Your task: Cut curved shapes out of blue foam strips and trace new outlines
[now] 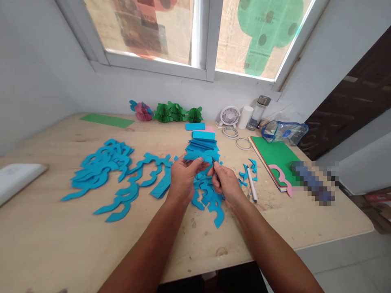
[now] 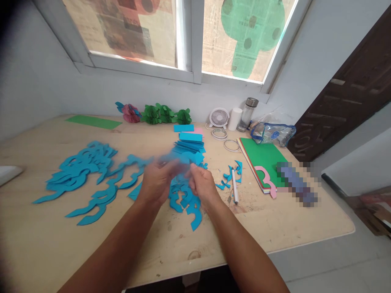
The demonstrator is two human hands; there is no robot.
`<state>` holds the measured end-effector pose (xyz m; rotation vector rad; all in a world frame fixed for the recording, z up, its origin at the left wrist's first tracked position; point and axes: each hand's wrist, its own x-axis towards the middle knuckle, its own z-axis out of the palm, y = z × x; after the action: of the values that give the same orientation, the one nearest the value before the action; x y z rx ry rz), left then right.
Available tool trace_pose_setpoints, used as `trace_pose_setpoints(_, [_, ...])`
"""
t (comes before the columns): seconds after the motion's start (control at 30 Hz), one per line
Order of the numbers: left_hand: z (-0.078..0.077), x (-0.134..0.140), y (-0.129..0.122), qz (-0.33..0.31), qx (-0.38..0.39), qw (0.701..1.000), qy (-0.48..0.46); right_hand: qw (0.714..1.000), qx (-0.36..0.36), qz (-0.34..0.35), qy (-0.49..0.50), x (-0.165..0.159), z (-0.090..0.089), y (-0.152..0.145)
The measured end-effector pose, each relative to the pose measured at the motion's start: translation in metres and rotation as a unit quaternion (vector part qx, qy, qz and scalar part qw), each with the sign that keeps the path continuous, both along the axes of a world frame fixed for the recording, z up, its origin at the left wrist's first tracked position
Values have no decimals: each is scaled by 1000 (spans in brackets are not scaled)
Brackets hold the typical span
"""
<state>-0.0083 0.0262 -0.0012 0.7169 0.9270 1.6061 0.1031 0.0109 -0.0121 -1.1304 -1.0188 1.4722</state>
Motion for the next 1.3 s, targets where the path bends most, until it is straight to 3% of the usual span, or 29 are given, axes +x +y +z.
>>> trace_pose_setpoints(0.3, [4,-4,-1,-23,-1,998,54,1000,2,4,-1,1,-1,1])
trace_pose_setpoints(0.8, [-2,2,0,-31,-39,999,-15,998,-24,-13,52,-4,-2,-2])
trace_pose_setpoints(0.97, [-2,9,-4,-72,-31,996,43,998,-18,-22,64,-8,-3,-3])
trace_pose_setpoints(1.3, [8,7,-9,-59,-9,993,106,999,-21,-7,39,-11,-4,-5])
